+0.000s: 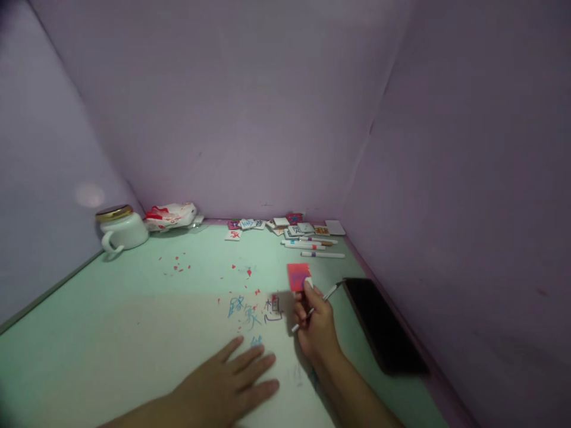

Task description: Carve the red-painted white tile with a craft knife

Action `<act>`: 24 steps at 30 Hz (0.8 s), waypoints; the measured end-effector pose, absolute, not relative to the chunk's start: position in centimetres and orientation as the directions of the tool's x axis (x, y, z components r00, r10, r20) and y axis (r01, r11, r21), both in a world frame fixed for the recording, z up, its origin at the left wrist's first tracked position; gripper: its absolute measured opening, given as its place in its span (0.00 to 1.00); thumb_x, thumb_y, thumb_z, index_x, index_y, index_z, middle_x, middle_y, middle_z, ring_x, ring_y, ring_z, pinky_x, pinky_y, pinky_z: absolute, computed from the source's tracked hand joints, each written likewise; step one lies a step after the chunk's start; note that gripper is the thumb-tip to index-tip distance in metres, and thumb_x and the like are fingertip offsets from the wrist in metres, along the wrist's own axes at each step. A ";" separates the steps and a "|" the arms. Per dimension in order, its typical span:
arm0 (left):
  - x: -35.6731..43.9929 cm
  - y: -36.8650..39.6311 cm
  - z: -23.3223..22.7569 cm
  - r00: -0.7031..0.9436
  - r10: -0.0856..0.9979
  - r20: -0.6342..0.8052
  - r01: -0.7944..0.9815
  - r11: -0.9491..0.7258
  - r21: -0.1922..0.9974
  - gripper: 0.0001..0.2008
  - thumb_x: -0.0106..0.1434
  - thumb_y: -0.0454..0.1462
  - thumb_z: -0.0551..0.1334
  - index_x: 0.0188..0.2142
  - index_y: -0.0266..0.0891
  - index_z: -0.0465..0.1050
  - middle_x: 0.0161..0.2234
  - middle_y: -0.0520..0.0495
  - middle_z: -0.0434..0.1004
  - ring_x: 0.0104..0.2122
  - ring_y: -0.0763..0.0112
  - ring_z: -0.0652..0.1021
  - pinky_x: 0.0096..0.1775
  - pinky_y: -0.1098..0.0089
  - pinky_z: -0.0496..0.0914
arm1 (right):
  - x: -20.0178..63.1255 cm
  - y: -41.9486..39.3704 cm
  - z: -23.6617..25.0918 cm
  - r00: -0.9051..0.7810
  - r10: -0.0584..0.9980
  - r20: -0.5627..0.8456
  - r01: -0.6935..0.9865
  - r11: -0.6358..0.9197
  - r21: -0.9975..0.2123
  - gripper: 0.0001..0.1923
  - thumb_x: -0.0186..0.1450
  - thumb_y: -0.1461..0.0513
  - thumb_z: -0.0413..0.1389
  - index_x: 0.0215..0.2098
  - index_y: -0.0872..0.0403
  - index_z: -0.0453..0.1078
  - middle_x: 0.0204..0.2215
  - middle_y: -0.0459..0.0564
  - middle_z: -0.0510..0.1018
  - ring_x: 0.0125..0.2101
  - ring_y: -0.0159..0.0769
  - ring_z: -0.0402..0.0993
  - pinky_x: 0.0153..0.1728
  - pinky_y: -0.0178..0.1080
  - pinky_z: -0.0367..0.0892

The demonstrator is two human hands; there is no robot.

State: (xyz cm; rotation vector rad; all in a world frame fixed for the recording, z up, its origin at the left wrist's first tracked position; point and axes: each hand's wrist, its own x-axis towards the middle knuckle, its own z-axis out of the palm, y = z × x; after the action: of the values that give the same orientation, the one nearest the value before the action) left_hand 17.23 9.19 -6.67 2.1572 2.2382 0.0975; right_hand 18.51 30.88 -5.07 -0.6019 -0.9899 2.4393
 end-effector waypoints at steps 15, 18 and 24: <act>12.8 12.6 -2.1 -0.745 0.665 0.052 0.662 0.747 -0.062 0.28 0.70 0.45 0.45 0.65 0.33 0.54 0.66 0.34 0.50 0.66 0.51 0.52 0.61 0.45 0.47 | 18.8 30.5 -5.2 -0.578 0.762 -0.292 -0.352 -0.555 -0.753 0.19 0.58 0.48 0.57 0.23 0.52 0.57 0.14 0.34 0.62 0.10 0.20 0.53 0.10 0.27 0.44; 16.9 18.2 -4.2 -0.590 0.807 -0.006 0.807 0.590 0.005 0.29 0.71 0.51 0.43 0.66 0.42 0.52 0.67 0.44 0.50 0.66 0.61 0.54 0.63 0.53 0.48 | 18.9 31.3 -5.6 -0.522 0.803 -0.287 -0.343 -0.506 -0.791 0.19 0.63 0.50 0.52 0.23 0.52 0.57 0.12 0.34 0.60 0.10 0.21 0.52 0.10 0.28 0.45; 12.9 15.0 -5.3 -0.582 0.813 -0.017 0.813 0.582 -0.007 0.25 0.71 0.51 0.41 0.65 0.52 0.51 0.66 0.51 0.53 0.65 0.65 0.57 0.61 0.54 0.52 | 18.9 31.4 -5.9 -0.506 0.818 -0.272 -0.294 -0.461 -0.837 0.17 0.60 0.51 0.54 0.20 0.51 0.58 0.10 0.35 0.60 0.10 0.23 0.52 0.11 0.29 0.46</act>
State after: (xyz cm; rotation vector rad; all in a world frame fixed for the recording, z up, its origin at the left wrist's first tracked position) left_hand 12.88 15.01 -5.26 1.4303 2.7834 -0.0226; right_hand 18.85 31.41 -5.88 -0.8954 -0.9759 2.0174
